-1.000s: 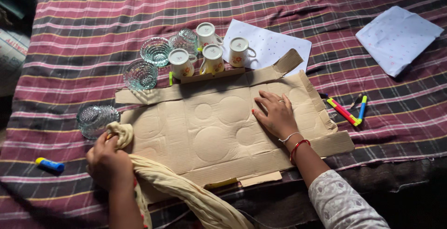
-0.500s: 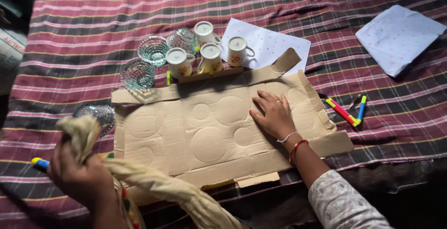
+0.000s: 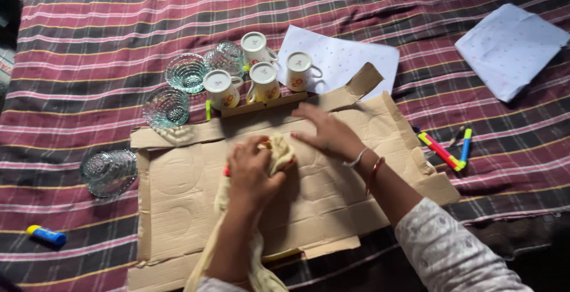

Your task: The person wipes four ceramic mugs with a cloth, then places them into a cardboard box and closes the flaps. The person then applies tape to seal the box.

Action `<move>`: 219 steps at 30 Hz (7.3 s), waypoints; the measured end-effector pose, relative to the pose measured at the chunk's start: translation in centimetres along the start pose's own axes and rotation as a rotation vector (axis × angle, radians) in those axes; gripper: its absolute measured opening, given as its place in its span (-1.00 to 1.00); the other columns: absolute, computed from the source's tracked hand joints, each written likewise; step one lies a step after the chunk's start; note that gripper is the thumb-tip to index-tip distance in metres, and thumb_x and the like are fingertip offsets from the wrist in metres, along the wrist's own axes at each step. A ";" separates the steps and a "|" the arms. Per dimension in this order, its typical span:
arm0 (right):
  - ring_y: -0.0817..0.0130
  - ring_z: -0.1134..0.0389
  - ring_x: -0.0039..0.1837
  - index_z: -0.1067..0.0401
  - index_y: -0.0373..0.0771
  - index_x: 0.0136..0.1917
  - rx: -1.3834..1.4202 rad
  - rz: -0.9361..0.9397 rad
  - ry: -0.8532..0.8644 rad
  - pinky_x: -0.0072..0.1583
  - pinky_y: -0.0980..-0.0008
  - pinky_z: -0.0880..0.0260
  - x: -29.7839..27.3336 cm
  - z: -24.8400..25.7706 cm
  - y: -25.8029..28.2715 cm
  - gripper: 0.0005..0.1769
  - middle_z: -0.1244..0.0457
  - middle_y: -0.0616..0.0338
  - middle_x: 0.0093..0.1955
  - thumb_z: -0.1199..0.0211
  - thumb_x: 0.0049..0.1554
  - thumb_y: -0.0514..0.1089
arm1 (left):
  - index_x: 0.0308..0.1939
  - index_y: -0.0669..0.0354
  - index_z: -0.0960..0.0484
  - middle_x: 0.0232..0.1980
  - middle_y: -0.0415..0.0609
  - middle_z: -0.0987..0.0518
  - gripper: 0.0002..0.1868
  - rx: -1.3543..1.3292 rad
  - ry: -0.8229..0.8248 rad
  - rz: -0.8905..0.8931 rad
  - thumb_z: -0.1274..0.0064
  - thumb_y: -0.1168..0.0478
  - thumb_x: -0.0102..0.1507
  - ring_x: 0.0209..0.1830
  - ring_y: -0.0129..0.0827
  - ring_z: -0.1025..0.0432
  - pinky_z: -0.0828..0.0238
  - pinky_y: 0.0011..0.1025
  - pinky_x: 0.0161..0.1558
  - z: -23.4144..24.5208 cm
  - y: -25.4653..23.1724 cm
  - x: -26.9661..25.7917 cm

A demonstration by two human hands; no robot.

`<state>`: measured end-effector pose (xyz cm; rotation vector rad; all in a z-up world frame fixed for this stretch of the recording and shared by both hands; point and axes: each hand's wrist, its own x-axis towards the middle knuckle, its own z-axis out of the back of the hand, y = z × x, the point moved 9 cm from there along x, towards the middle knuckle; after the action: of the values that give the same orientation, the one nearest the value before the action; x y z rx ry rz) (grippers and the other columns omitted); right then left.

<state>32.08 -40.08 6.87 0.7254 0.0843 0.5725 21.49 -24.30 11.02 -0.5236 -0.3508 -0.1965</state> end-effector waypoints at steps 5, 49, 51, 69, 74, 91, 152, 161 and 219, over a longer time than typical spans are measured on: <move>-0.05 -0.17 0.58 -0.34 -0.10 0.46 0.028 0.010 -0.404 0.53 0.11 -0.15 5.0 2.7 -3.4 -0.34 -0.13 -0.06 0.59 -0.36 0.17 0.13 | -0.08 0.21 -0.65 0.38 0.03 -0.44 -0.47 0.025 0.030 0.048 -0.29 -0.10 0.07 0.45 -0.05 -0.21 0.12 0.15 0.43 -2.8 2.2 -0.7; 0.37 -0.46 0.03 -0.29 -0.30 0.26 1.680 -0.594 -0.291 0.10 0.41 -0.54 -6.0 -8.8 -2.5 -0.37 -0.37 0.10 0.04 0.12 0.22 0.25 | 0.00 0.13 -0.63 0.12 0.01 -0.57 -0.72 0.008 -0.424 -0.348 -0.27 0.22 0.23 -0.04 -0.15 -0.53 -0.47 -0.22 -0.04 2.9 -2.9 -3.9; 0.44 -0.40 0.02 -0.32 -0.31 0.30 1.442 -0.445 -0.275 0.06 0.45 -0.45 -6.0 -8.6 -2.0 -0.37 -0.34 0.16 0.03 0.02 0.25 0.25 | -0.10 0.12 -0.67 0.07 -0.06 -0.60 -0.85 0.038 -0.257 -0.365 -0.25 0.25 0.26 -0.09 -0.21 -0.53 -0.46 -0.24 -0.10 0.2 -3.1 -3.5; 0.24 -0.23 0.43 0.03 -0.13 0.62 1.049 -0.048 -0.129 0.38 0.27 -0.31 -5.8 -8.1 0.8 -0.13 -0.09 0.05 0.53 -0.30 0.18 0.01 | 0.16 0.48 -0.61 -0.03 -0.02 -0.66 -0.51 -1.517 0.417 0.432 -0.33 0.29 0.19 -0.03 -0.39 -0.51 -0.45 -0.42 0.03 -7.9 4.6 -3.2; 0.20 -0.28 0.40 0.03 -0.11 0.64 1.254 -0.144 -0.038 0.29 0.18 -0.40 -5.6 -7.9 1.3 -0.03 -0.12 0.03 0.50 -0.37 0.08 -0.14 | 0.07 0.32 -0.61 -0.10 -0.07 -0.67 -0.51 -1.392 0.291 0.519 -0.37 0.33 0.08 -0.20 -0.51 -0.57 -0.54 -0.54 -0.16 -8.6 6.5 -3.0; 0.24 -0.36 0.29 -0.14 -0.17 0.44 1.293 -0.221 -0.136 0.25 0.22 -0.49 -5.3 -8.8 -0.5 -0.17 -0.22 0.07 0.35 -0.41 -0.02 -0.40 | 0.27 0.02 -0.57 0.21 -0.02 -0.58 -0.58 -0.140 -0.486 -0.066 -0.20 0.24 0.32 0.21 -0.13 -0.48 -0.41 -0.20 0.26 3.1 1.3 -4.0; 0.06 -0.34 0.37 -0.30 -0.13 0.47 0.252 0.075 -0.422 0.39 0.11 -0.31 -6.3 -5.5 2.2 -0.12 -0.31 0.04 0.37 -0.50 -0.02 0.16 | 0.20 -0.18 -0.68 0.32 -0.19 -0.55 -0.56 0.267 -0.344 -0.368 0.02 0.33 0.29 0.28 -0.27 -0.41 -0.27 -0.17 0.26 1.3 -4.2 -3.8; -0.05 -0.24 0.49 -0.34 -0.19 0.42 0.090 0.312 -0.462 0.48 0.08 -0.27 -7.5 -3.8 7.9 -0.21 -0.25 0.05 0.43 -0.53 -0.01 0.04 | 0.30 -0.05 -0.59 0.34 -0.04 -0.54 -0.64 0.151 -0.472 -0.245 0.04 0.28 0.42 0.32 -0.13 -0.41 -0.28 -0.15 0.31 3.3 -2.5 -4.6; 0.07 -0.34 0.24 -0.45 -0.21 0.07 0.180 0.111 -0.251 0.38 0.11 -0.22 -6.1 -7.8 1.8 -0.41 -0.36 0.07 0.04 -0.51 -0.19 0.05 | 0.00 0.17 -0.67 -0.04 0.05 -0.64 -0.63 -0.205 -0.258 0.349 -0.25 -0.01 0.28 -0.02 -0.07 -0.52 -0.41 -0.16 0.08 1.2 2.5 -2.4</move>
<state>24.02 -37.45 1.47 0.9769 -0.1401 0.5802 19.65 -21.31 9.95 -0.8066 -0.4865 0.1770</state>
